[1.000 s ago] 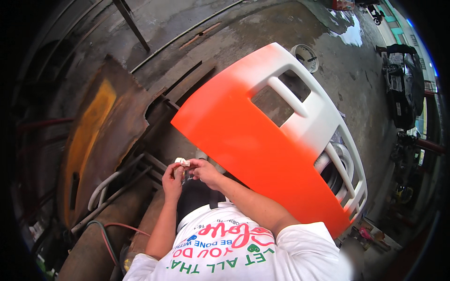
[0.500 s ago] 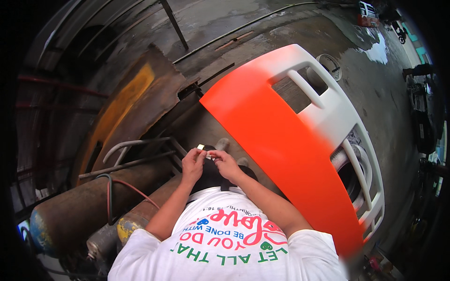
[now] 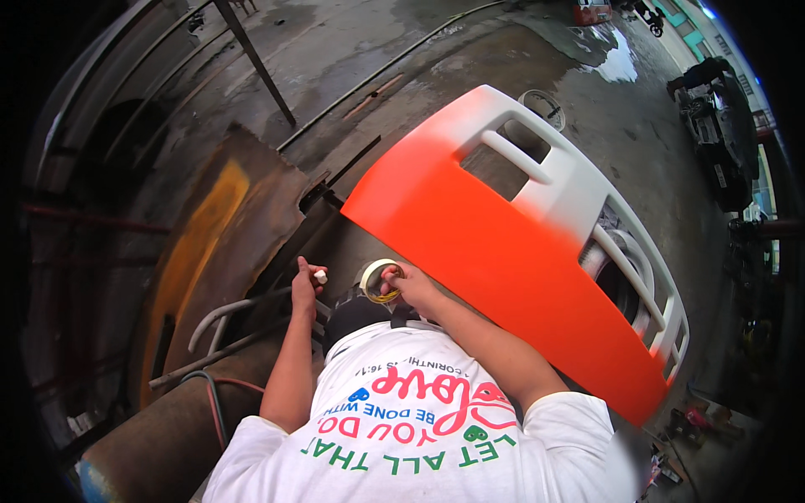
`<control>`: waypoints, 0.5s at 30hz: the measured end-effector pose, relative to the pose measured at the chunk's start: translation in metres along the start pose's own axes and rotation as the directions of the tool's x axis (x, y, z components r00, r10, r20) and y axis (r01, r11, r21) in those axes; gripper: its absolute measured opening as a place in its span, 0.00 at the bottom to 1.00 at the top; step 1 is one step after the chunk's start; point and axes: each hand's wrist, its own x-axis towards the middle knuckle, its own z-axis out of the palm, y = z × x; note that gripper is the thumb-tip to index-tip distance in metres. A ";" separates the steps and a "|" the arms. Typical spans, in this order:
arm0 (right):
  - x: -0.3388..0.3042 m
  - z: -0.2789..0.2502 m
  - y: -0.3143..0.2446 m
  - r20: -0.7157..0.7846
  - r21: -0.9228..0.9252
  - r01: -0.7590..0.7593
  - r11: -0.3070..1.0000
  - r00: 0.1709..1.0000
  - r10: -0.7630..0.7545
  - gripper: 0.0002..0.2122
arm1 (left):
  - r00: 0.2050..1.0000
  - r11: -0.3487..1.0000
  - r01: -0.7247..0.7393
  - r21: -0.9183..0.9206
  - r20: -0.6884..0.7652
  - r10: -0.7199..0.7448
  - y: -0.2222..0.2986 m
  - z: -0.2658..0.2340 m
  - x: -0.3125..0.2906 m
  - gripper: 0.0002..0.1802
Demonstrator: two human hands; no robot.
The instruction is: The person spray paints a car bumper orange using a spray gun, then applies masking tape to the edges of the painted area. The bumper is placed on a stand in a workshop.
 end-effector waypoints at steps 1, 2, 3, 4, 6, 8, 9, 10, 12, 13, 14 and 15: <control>0.000 0.003 -0.002 -0.031 -0.041 -0.030 0.999 0.999 0.028 0.04 | 0.999 0.998 0.039 0.042 -0.011 -0.039 -0.008 -0.013 0.016 0.36; 0.001 0.005 0.000 -0.035 -0.047 -0.055 0.997 0.998 0.053 0.04 | 0.996 0.993 0.084 0.085 -0.029 -0.082 -0.018 -0.027 0.029 0.39; 0.002 0.010 0.002 -0.030 -0.055 -0.083 0.995 0.996 0.081 0.04 | 0.999 0.978 -0.007 0.207 -0.044 0.017 -0.044 -0.046 0.052 0.34; 0.005 0.013 0.004 -0.033 -0.060 -0.105 0.993 0.994 0.103 0.05 | 0.995 0.948 -0.045 0.316 -0.070 0.071 -0.059 -0.053 0.061 0.31; 0.011 0.018 0.014 -0.025 -0.019 -0.103 0.995 0.994 0.102 0.05 | 0.976 0.842 -0.121 0.526 -0.090 0.197 -0.069 -0.066 0.072 0.26; 0.020 0.023 0.022 -0.020 0.028 -0.099 0.995 0.995 0.100 0.05 | 0.983 0.802 -0.074 0.592 -0.091 0.158 -0.069 -0.077 0.079 0.16; 0.026 0.026 0.023 -0.026 0.043 -0.099 0.994 0.995 0.100 0.06 | 0.985 0.774 -0.063 0.630 -0.084 0.148 -0.077 -0.084 0.083 0.15; 0.029 0.029 0.022 -0.045 0.053 -0.095 0.994 0.994 0.097 0.05 | 0.988 0.744 -0.052 0.667 -0.076 0.137 -0.089 -0.092 0.088 0.15; 0.034 0.032 0.017 -0.086 0.070 -0.088 0.994 0.992 0.094 0.05 | 0.998 0.729 0.017 0.684 -0.060 0.033 -0.103 -0.106 0.097 0.14; 0.034 0.036 0.009 -0.121 0.044 -0.102 0.994 0.987 0.107 0.05 | 0.999 0.703 0.036 0.711 -0.038 -0.013 -0.106 -0.113 0.099 0.14; 0.037 0.036 0.012 -0.135 0.065 -0.096 0.993 0.985 0.104 0.05 | 0.998 0.674 0.053 0.736 -0.017 -0.060 -0.110 -0.118 0.098 0.15; 0.041 0.037 0.013 -0.148 0.084 -0.085 0.993 0.984 0.096 0.05 | 0.993 0.653 0.014 0.757 -0.087 0.079 -0.108 -0.119 0.091 0.18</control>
